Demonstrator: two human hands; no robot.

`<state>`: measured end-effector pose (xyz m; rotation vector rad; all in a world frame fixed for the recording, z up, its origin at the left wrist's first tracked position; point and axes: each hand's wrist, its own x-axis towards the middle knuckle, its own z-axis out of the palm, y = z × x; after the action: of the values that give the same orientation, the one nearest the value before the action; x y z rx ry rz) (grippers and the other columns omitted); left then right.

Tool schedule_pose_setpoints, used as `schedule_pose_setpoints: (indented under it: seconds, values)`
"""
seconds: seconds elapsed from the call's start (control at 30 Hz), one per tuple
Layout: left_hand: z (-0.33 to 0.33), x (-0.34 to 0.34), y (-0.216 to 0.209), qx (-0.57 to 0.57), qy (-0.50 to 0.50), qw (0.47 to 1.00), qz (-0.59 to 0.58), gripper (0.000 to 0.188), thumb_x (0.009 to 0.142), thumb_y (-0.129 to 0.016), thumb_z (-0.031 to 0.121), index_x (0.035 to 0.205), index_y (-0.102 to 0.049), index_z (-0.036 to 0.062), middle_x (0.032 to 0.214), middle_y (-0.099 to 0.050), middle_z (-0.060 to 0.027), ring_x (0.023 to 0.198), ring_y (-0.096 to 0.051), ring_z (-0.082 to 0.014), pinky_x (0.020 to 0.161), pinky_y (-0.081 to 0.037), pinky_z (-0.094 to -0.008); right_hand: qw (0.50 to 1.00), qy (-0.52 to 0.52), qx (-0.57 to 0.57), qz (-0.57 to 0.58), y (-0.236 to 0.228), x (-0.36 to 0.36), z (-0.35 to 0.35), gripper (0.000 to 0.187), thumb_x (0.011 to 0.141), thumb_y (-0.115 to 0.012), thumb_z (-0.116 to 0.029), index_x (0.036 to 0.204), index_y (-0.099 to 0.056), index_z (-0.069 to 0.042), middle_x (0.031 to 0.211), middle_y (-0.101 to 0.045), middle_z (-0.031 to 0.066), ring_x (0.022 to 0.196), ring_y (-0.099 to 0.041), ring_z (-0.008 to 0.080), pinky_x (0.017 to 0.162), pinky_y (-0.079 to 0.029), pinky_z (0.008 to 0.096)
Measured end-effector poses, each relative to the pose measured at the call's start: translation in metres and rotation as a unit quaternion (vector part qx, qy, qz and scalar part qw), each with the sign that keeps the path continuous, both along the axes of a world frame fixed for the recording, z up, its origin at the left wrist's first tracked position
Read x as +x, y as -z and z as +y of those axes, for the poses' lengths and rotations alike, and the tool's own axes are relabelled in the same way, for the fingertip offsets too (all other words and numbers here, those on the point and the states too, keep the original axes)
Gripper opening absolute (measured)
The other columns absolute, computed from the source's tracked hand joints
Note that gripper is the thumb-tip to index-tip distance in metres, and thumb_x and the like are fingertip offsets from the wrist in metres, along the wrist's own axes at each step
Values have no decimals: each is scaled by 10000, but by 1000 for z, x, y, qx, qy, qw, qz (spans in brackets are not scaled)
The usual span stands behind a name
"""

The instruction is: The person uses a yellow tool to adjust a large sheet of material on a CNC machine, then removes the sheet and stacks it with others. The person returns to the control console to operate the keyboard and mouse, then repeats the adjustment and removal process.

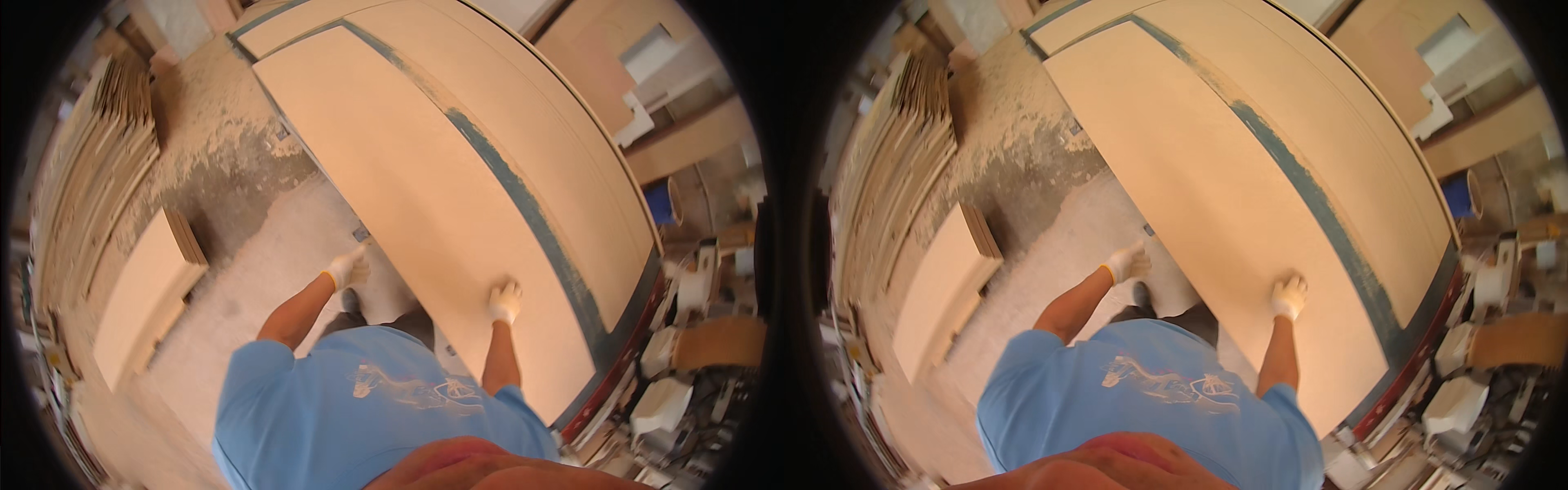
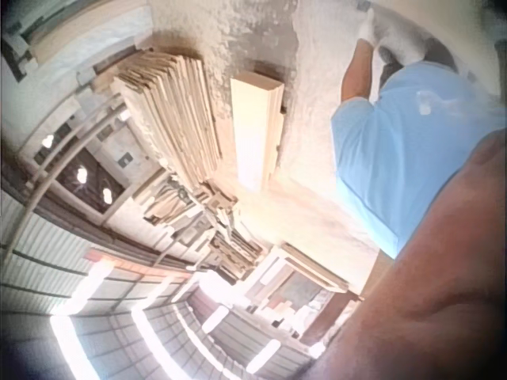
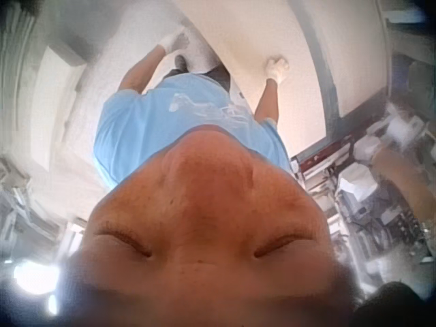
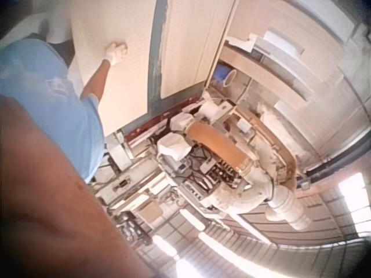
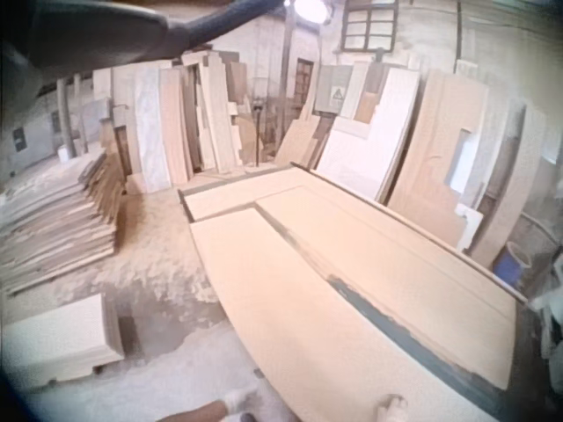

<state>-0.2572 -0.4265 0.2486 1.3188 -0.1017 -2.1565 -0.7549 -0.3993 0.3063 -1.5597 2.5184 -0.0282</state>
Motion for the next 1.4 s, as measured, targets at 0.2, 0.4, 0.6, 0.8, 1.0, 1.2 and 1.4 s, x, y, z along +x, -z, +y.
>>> schedule_pose_setpoints:
  seconds: [0.2,0.4,0.6,0.8,1.0,1.2,1.4]
  values:
    - [-146,84,-10,-45,-97,984,-141,812,1028,-575,516,1558,-311,-40,1583,-411,-260,1403,-476,-430,1108,-431,-595,998,-62,5,9,-7,62,-134,656,921,-616,-421,1451,-501,-51,1558,-432,212,1443,-385,403,1178,-349,522]
    - [-213,99,1,-115,-178,977,-29,586,1054,-595,358,1500,-432,15,1514,-522,-127,1332,-552,-331,1040,-504,-567,998,-24,-14,60,-7,77,-271,648,937,-581,-429,1461,-494,-56,1509,-489,186,1389,-438,398,1138,-373,529]
    - [-210,102,-7,-102,-147,973,-144,463,1071,-568,321,1465,-492,89,1447,-577,-83,1273,-587,-307,1036,-518,-533,998,52,7,-20,-19,82,-320,555,908,-588,-432,1306,-599,-46,1367,-580,193,1295,-520,385,1076,-432,512]
    - [-130,141,-37,-109,-88,988,-62,521,1081,-537,364,1521,-412,115,1515,-506,-114,1365,-514,-319,1080,-489,-552,998,55,9,-8,-31,120,-261,509,906,-583,-433,1257,-621,-66,1285,-611,178,1259,-533,382,1041,-452,496]
    - [-80,189,-36,-63,-28,996,-60,518,1107,-451,385,1535,-390,99,1558,-455,-123,1407,-470,-344,1125,-442,-570,991,42,1,-127,-10,78,-234,526,1006,-451,-459,1178,-737,-53,1178,-693,287,1144,-649,419,1023,-488,496]
    - [-86,190,-30,-4,-108,994,-12,529,1094,-465,417,1501,-450,79,1494,-533,-135,1364,-521,-314,1097,-460,-572,983,6,172,-58,-5,45,-224,635,1087,-277,-498,1155,-671,-4,1193,-659,346,1103,-643,506,951,-516,560]
    - [-53,261,-32,5,-157,986,-51,496,1054,-544,424,1377,-600,51,1299,-680,-125,1219,-629,-292,962,-526,-524,984,132,114,-36,-76,158,-172,724,1037,-345,-529,1235,-680,83,1282,-655,311,1221,-631,440,1060,-484,499]
